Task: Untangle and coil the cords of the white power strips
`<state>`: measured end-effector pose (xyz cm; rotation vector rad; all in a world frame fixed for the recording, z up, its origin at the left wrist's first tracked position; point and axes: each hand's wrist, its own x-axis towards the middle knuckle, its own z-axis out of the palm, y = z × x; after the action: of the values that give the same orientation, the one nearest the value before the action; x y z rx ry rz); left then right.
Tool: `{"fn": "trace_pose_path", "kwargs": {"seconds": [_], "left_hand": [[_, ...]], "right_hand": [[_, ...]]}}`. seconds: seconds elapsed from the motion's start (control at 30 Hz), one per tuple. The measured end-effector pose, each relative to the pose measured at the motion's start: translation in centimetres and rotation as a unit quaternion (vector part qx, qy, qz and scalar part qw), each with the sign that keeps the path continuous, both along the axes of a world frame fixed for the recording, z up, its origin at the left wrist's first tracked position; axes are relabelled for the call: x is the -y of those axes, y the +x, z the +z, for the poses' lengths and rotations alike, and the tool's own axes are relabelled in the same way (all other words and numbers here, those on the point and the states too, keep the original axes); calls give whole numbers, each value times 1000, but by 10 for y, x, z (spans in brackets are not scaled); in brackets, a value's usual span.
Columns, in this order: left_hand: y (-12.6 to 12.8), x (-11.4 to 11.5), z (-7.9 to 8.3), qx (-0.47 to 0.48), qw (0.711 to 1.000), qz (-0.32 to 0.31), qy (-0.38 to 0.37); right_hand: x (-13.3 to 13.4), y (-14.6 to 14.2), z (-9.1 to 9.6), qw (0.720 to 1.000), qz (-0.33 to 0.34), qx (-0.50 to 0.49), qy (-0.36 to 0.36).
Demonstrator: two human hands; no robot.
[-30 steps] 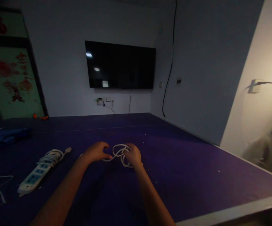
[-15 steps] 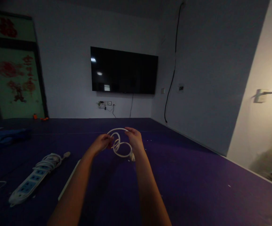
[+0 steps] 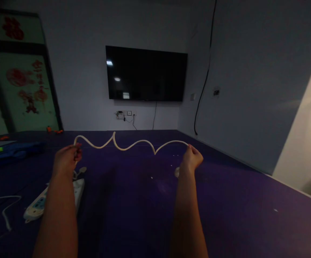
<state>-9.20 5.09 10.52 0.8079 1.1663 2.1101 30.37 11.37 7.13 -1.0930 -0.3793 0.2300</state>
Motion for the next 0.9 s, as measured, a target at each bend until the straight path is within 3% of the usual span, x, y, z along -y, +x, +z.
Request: {"fn": "trace_pose_path", "kwargs": {"seconds": [0.1,0.23,0.53,0.73,0.9], "left_hand": [[-2,0,-1,19,999,-31,-10],[7,-1,1,22,997,-75,0],[36,-1,12,15,979,-203,1],[39,8,21,31,960,-276,-28],[41,9,23,13,959,-277,-63]], "right_hand": [[0,23,-20,993,-89,-63,-51],[5,40,-44,983,-120,-97,-102],[-19,41,-72,977,22,23,-209],[-19,43,-80,939,55,118,-317],[-13,37,-83,909,62,196,-362]]}}
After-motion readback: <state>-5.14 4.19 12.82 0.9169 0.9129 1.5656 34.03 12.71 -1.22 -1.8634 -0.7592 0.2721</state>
